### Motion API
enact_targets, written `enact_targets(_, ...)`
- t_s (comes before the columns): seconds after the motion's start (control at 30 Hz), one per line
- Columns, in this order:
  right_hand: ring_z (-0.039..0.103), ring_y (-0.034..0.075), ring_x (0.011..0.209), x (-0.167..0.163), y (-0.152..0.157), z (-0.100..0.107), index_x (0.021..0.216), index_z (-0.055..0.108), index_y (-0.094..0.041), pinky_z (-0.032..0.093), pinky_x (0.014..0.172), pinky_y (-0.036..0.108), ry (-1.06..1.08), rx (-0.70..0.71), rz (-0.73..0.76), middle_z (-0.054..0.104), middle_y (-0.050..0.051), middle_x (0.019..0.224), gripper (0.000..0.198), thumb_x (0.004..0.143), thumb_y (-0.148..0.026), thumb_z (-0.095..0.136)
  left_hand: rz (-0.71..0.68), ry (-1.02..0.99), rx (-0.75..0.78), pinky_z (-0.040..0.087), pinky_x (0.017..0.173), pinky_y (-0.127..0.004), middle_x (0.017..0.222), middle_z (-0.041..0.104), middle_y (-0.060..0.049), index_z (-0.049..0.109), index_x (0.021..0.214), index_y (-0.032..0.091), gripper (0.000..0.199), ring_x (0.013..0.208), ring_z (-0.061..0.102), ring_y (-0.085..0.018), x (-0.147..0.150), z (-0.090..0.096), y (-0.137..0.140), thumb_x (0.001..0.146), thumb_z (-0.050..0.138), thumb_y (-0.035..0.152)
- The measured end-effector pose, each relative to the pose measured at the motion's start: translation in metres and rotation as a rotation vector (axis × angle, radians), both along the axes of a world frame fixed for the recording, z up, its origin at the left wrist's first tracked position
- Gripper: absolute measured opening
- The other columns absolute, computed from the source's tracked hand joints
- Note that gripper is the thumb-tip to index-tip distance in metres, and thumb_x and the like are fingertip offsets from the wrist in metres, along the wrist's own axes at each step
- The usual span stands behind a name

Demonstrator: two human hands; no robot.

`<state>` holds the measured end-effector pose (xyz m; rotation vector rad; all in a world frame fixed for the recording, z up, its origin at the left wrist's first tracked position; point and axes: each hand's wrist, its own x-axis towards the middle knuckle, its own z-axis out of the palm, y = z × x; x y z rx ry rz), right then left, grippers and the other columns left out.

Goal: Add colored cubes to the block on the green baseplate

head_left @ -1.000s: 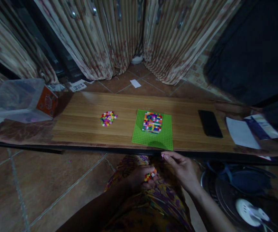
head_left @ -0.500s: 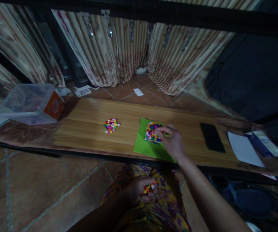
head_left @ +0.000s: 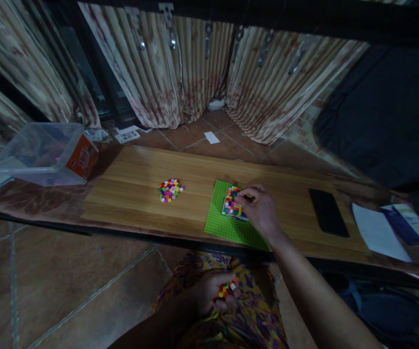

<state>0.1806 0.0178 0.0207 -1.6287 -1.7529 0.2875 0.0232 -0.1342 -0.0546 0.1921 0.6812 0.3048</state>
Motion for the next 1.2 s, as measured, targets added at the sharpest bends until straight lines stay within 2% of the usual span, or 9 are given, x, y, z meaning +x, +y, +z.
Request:
enact_targets(0.3,0.055,0.019,0.086,-0.006,-0.011,-0.006,0.070,0.070,-0.023,0.043,0.079,0.033,-0.008,0.079,0.014,0.060,0.004,0.086,0.014,0.080,-0.026,0.060,-0.027,0.027,-0.010,0.006,0.041,-0.017,0.064,0.051,0.000,0.050,0.074,0.014,0.030,0.044,0.037,-0.003,0.000,0.006,0.003,0.068,0.065,0.040)
enact_targets(0.6,0.053,0.020,0.084,-0.009,-0.007,-0.008,0.067,0.069,-0.023,0.041,0.078,0.033,-0.002,0.067,-0.019,0.059,0.004,0.081,0.016,0.080,-0.023,0.059,-0.047,0.053,0.025,0.008,0.039,-0.017,0.064,0.050,0.001,0.049,0.075,0.015,0.034,0.044,0.038,-0.003,0.000,0.003,0.003,0.067,0.065,0.044)
enact_targets(0.8,0.054,0.021,0.088,-0.010,-0.016,-0.007,0.078,0.071,-0.024,0.042,0.083,0.036,0.016,0.101,-0.012,0.061,0.005,0.087,0.014,0.082,-0.027,0.058,-0.031,0.085,0.035,0.009,0.040,-0.018,0.064,0.050,0.001,0.050,0.076,0.015,0.034,0.043,0.036,-0.004,-0.001,0.003,0.000,0.069,0.064,0.045)
enact_targets(0.93,0.055,0.023,0.096,-0.003,-0.041,-0.002,0.097,0.069,-0.023,0.044,0.088,0.039,0.126,0.120,-0.058,0.061,0.007,0.099,0.021,0.085,-0.033,0.055,0.003,0.113,0.029,0.009,0.041,-0.018,0.067,0.051,0.000,0.050,0.077,0.016,0.033,0.045,0.037,-0.004,-0.001,0.006,-0.002,0.071,0.064,0.045)
enact_targets(1.0,0.057,0.022,0.097,0.002,-0.063,0.000,0.097,0.068,-0.023,0.044,0.089,0.039,0.173,0.107,-0.083,0.062,0.007,0.099,0.022,0.087,-0.034,0.053,0.021,0.122,0.021,0.008,0.041,-0.018,0.067,0.051,0.001,0.050,0.079,0.016,0.032,0.045,0.037,-0.004,-0.001,0.006,-0.002,0.072,0.063,0.045)
enact_targets(1.1,0.060,0.021,0.093,0.007,-0.103,-0.007,0.094,0.067,-0.024,0.047,0.084,0.036,0.279,-0.036,-0.055,0.064,0.006,0.096,0.022,0.089,-0.037,0.050,0.041,0.081,0.006,0.009,0.040,-0.018,0.067,0.050,0.002,0.050,0.082,0.016,0.032,0.045,0.036,-0.003,-0.001,0.005,0.000,0.073,0.062,0.045)
enact_targets(1.2,0.062,0.022,0.088,0.005,-0.143,-0.025,0.093,0.068,-0.025,0.048,0.078,0.035,0.349,-0.240,-0.012,0.066,0.006,0.094,0.021,0.087,-0.039,0.052,0.064,-0.007,-0.015,0.011,0.039,-0.017,0.069,0.050,0.002,0.050,0.083,0.015,0.035,0.045,0.036,-0.003,-0.001,0.002,0.001,0.073,0.064,0.045)
